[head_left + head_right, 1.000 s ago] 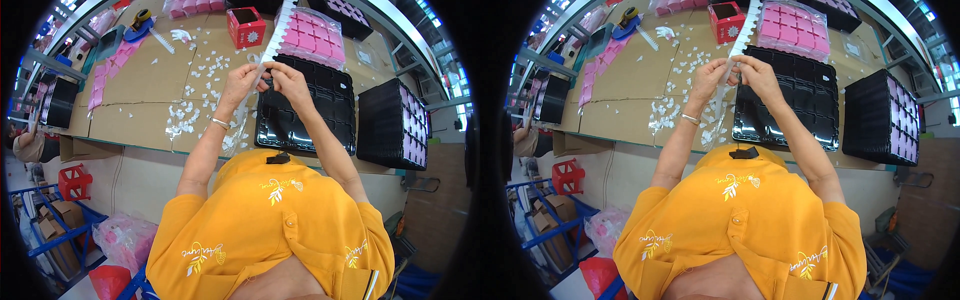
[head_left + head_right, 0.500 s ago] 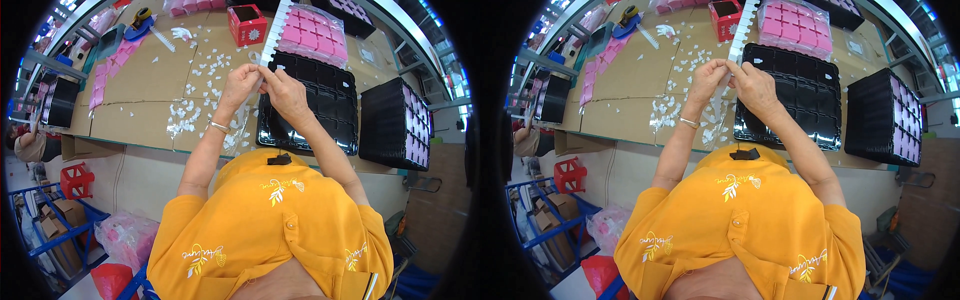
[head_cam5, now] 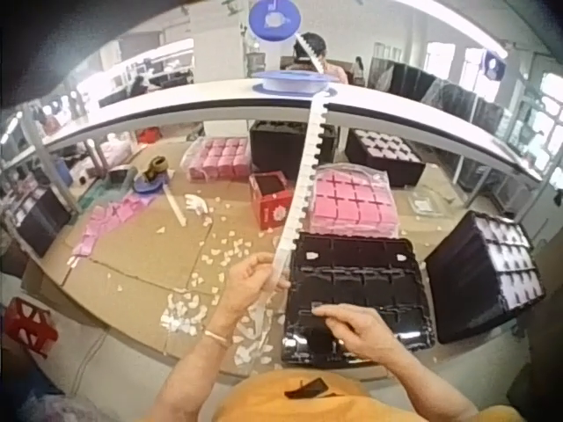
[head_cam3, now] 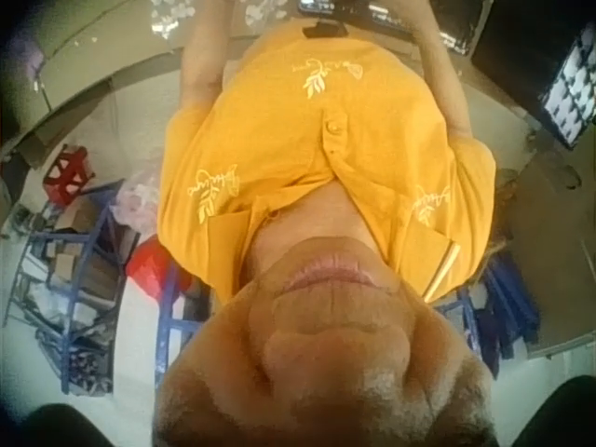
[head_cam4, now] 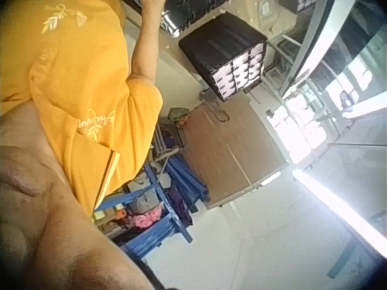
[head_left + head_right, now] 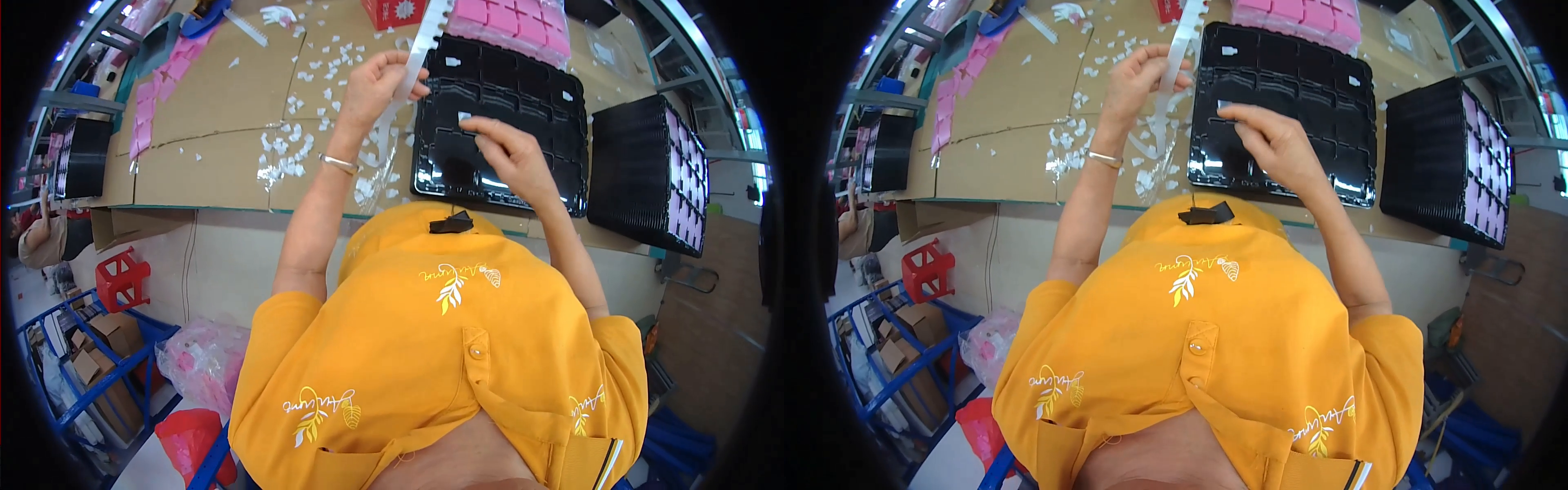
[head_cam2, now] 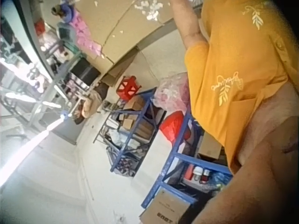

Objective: The person applies white adhesive strips to black plastic trays, then places pink foam inserts into the trays by hand.

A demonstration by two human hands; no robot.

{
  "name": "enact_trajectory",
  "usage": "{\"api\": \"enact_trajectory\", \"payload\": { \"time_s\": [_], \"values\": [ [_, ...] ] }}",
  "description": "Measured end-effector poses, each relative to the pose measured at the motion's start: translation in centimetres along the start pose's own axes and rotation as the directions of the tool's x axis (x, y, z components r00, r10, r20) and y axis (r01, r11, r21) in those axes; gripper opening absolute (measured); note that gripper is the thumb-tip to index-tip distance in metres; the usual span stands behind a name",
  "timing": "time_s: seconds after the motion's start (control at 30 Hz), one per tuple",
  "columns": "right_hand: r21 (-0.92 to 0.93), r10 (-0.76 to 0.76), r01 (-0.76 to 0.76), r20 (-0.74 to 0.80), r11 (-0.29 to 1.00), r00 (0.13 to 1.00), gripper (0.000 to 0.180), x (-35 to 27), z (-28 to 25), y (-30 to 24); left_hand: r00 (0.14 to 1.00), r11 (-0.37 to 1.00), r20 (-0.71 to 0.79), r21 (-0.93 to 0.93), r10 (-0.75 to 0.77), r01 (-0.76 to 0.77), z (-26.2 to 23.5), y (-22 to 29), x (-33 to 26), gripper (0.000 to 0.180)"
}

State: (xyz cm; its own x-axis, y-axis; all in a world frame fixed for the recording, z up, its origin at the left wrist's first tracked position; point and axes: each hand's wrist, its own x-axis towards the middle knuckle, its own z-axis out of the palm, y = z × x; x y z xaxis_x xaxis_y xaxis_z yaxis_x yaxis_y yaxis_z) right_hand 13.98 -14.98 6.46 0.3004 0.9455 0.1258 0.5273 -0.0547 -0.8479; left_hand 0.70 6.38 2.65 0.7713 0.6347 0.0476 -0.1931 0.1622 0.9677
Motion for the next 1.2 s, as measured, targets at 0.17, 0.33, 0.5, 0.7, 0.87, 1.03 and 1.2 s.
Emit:
{"api": "enact_trajectory", "payload": {
  "time_s": [0.17,0.33,0.5,0.7,0.87,1.03,1.2],
  "values": [
    [-0.482,-0.021,0.088,0.143,0.871,0.99,0.03,-2.7,2.8,3.9,0.999,0.996,-0.012,0.084,0.033,-0.032,0.6,-0.5,0.6,0.029],
    [-0.595,-0.052,0.175,0.218,0.785,0.975,0.033,-2.8,4.9,5.3,0.999,0.997,-0.052,0.074,0.015,-0.012,1.4,-1.2,1.0,0.031],
    [-0.719,-0.031,0.294,0.355,0.629,0.934,0.041,-3.5,4.4,3.6,0.999,0.997,-0.047,0.079,0.021,-0.017,1.7,-1.3,1.2,0.032],
    [-0.557,-0.041,0.182,0.255,0.81,0.966,0.035,-1.4,3.2,2.4,0.998,0.997,-0.029,0.049,-0.059,0.06,1.3,-1.9,2.2,0.031],
    [0.169,0.221,-0.193,-0.164,0.967,0.962,0.033,7.4,0.8,4.5,0.994,0.994,-0.013,0.011,-0.106,0.106,1.5,-2.2,2.1,0.028],
    [0.479,0.444,-0.363,-0.063,0.799,0.894,0.032,12.6,0.7,2.8,0.99,0.99,0.003,-0.018,-0.139,0.139,1.7,-2.1,1.7,0.026],
    [0.396,0.391,-0.339,-0.056,0.853,0.919,0.025,14.0,0.4,2.3,0.994,0.993,0.009,-0.034,-0.112,0.112,1.4,-2.1,2.2,0.027]
  ]
}}
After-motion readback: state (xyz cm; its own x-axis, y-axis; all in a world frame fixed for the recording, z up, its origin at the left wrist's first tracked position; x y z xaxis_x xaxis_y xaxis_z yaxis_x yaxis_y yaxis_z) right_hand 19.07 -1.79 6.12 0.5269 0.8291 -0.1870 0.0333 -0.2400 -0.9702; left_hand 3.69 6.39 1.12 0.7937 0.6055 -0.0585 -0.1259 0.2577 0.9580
